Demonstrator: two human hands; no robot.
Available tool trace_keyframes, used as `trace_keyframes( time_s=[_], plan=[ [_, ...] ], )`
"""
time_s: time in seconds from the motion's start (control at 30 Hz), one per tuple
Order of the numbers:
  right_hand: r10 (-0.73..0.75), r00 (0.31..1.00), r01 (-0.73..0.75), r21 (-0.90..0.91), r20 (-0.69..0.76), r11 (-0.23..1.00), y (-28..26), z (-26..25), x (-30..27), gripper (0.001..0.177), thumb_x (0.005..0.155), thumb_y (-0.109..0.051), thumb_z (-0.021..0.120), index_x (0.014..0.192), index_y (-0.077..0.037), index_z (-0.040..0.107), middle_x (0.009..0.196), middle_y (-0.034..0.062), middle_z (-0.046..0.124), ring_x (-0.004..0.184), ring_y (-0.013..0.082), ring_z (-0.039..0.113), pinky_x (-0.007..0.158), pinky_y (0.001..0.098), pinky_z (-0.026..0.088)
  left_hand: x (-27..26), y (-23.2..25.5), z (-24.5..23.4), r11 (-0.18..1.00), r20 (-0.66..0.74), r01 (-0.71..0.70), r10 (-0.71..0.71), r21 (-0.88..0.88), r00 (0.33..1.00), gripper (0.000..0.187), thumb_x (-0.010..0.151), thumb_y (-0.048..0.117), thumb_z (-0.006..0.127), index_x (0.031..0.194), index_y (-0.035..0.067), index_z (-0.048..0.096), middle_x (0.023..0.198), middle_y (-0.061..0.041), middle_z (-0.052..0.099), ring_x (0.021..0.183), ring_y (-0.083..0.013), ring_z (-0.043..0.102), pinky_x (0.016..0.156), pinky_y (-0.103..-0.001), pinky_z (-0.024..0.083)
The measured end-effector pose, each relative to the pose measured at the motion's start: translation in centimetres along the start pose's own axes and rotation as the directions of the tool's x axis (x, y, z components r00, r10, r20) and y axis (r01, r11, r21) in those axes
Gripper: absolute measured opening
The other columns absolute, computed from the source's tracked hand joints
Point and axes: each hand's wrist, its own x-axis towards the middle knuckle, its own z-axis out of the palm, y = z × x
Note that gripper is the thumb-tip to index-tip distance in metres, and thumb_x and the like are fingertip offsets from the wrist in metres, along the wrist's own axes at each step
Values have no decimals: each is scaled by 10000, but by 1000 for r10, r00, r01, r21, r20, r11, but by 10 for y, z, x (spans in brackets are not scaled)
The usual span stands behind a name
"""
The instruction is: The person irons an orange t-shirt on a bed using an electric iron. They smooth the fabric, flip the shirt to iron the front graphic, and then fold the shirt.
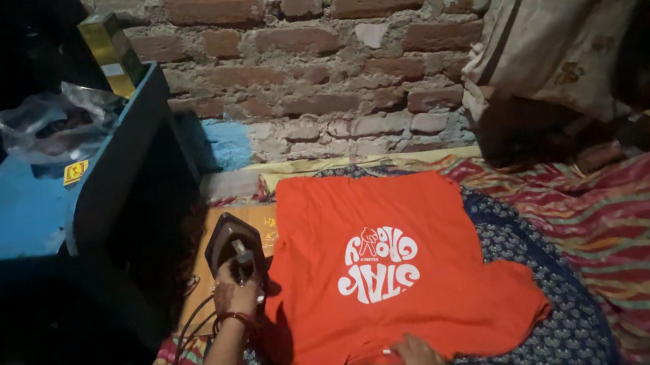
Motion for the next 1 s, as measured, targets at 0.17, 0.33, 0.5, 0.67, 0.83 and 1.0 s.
trace_keyframes(
  time_s=[0.17,0.33,0.5,0.67,0.83,1.0],
  plan=[
    [1,990,6,-46,138,999,6,13,8,710,821,-346,819,1435,-252,475,1604,146,302,1509,318,294,1208,535,286,18,-16,24,989,183,131,-118,-64,976,512,824,348,744,1251,95,621,1153,-218,718,1084,-412,684,922,-488,535],
    [36,965,-23,-52,261,998,5,11,23,713,858,-354,808,1470,-253,456,1622,142,293,1525,328,268,1217,567,239,34,-43,48,995,207,100,-97,-4,974,502,871,302,706,1276,56,539,1153,-261,686,1087,-472,664,908,-524,527],
    [31,971,-47,59,235,997,13,14,15,694,825,-334,797,1444,-248,495,1589,121,373,1516,308,315,1212,546,273,68,-17,13,995,202,101,-104,25,974,515,893,297,680,1339,80,543,1200,-246,690,1105,-432,670,915,-496,531],
    [18,975,-28,43,221,999,12,12,17,666,868,-321,812,1434,-219,477,1572,155,325,1479,334,307,1179,577,255,91,16,-24,998,171,55,-54,3,984,446,963,340,654,1347,116,622,1233,-206,709,1125,-386,673,932,-469,522],
    [-10,999,12,32,-54,999,1,11,1,630,807,-270,758,1371,-141,507,1344,94,529,1276,320,502,1041,539,421,50,31,-53,948,284,230,-163,-222,945,411,967,306,646,1334,127,594,1165,-181,700,1044,-336,678,874,-461,549],
    [61,995,-64,-37,-82,997,-8,3,-1,317,836,-239,724,1106,-145,587,1085,84,679,1114,319,615,940,567,434,3,97,-84,698,661,583,-209,-415,721,333,992,239,569,1273,63,528,991,-164,697,856,-298,697,742,-460,603]
  ],
)
